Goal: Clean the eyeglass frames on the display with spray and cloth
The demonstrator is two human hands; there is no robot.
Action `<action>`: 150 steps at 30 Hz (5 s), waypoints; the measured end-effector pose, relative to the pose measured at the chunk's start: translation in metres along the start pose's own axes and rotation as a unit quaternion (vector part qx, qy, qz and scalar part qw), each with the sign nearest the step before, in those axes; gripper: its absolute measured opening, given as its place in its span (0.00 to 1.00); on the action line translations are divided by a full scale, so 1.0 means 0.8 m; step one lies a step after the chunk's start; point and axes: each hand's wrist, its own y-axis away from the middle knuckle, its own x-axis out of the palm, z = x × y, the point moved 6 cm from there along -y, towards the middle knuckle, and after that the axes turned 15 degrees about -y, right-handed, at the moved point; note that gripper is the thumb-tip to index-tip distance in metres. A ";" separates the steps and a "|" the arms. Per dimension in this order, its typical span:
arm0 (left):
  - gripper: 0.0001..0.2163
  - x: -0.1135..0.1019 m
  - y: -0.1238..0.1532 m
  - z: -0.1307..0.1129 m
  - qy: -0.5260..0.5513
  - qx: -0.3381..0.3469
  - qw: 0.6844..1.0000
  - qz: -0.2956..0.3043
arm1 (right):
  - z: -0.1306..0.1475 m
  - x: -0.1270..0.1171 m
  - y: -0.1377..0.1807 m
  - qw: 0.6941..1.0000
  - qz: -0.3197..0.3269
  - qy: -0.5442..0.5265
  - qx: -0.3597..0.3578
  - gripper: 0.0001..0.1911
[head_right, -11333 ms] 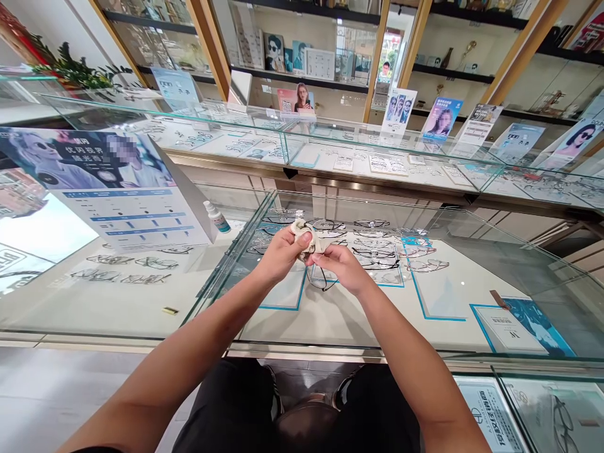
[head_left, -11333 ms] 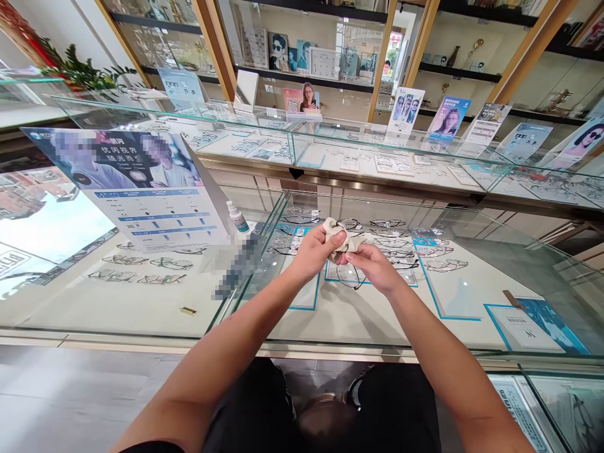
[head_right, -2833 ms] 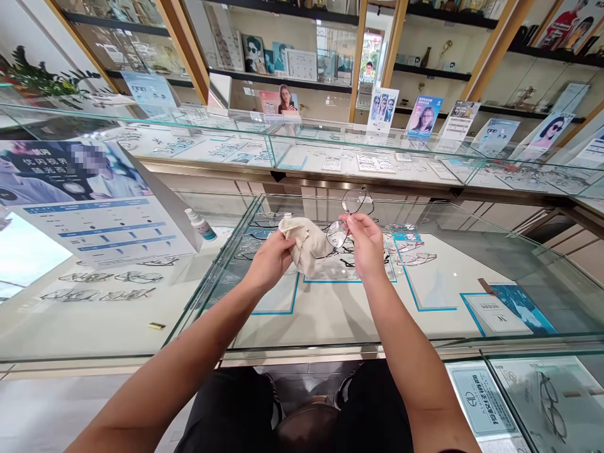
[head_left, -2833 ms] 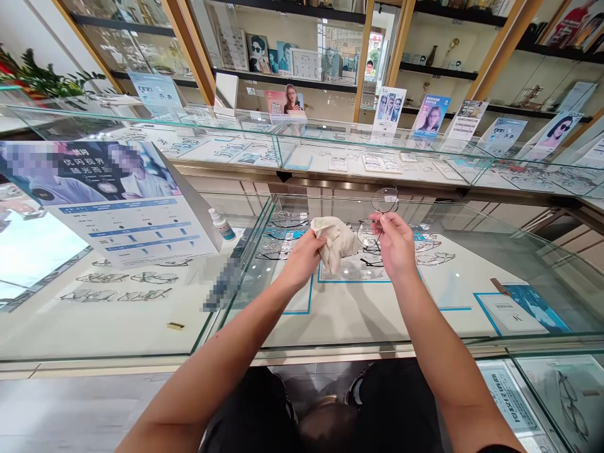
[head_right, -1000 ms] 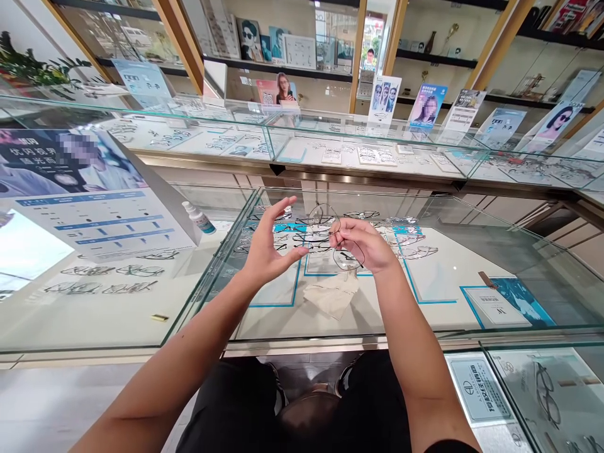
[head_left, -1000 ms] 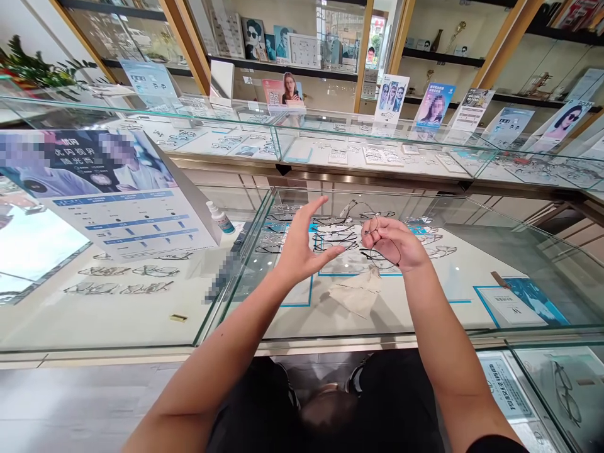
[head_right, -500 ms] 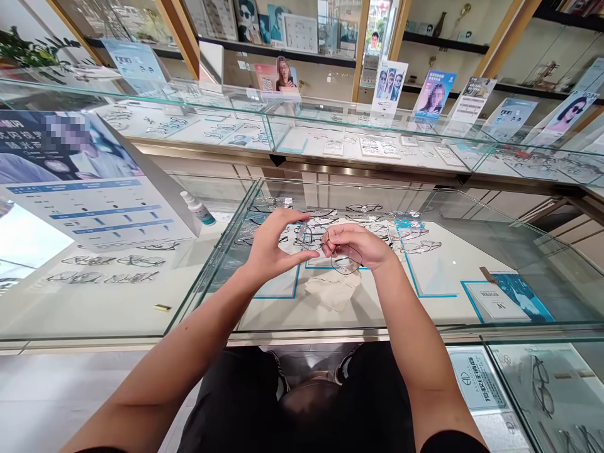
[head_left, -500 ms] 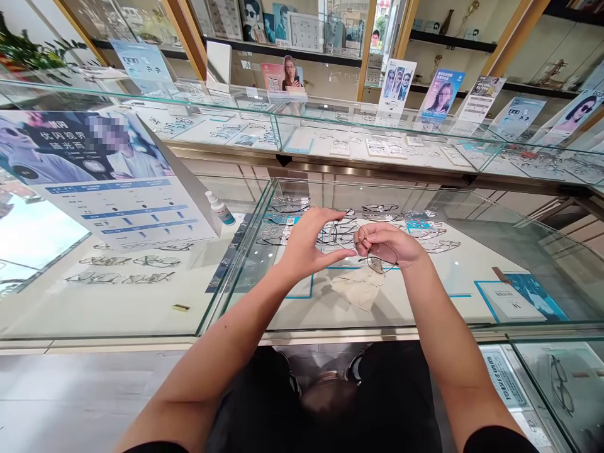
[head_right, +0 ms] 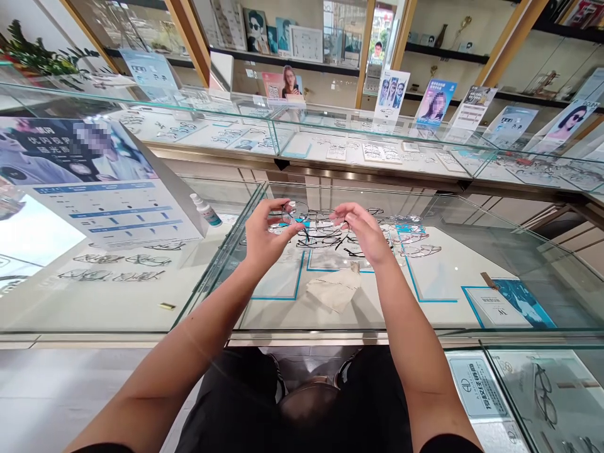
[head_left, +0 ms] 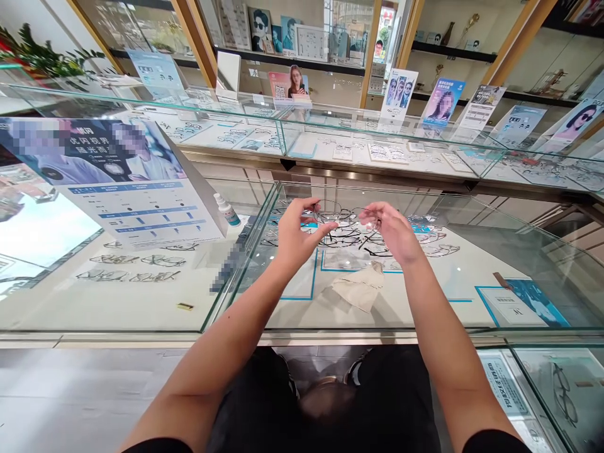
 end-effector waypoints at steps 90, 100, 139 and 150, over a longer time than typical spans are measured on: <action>0.24 -0.091 -0.133 -0.112 -0.061 0.181 0.948 -0.253 | 0.164 0.117 -0.022 0.771 -0.143 0.455 -0.422 0.29; 0.28 -0.077 -0.135 -0.097 -0.091 0.219 0.929 -0.285 | 0.164 0.118 -0.024 0.749 -0.125 0.466 -0.454 0.30; 0.31 -0.070 -0.136 -0.098 -0.101 0.178 0.944 -0.260 | 0.151 0.103 -0.039 0.810 -0.141 0.443 -0.358 0.28; 0.29 -0.070 -0.141 -0.099 -0.050 0.132 0.974 -0.177 | 0.153 0.102 -0.038 0.810 -0.161 0.448 -0.341 0.25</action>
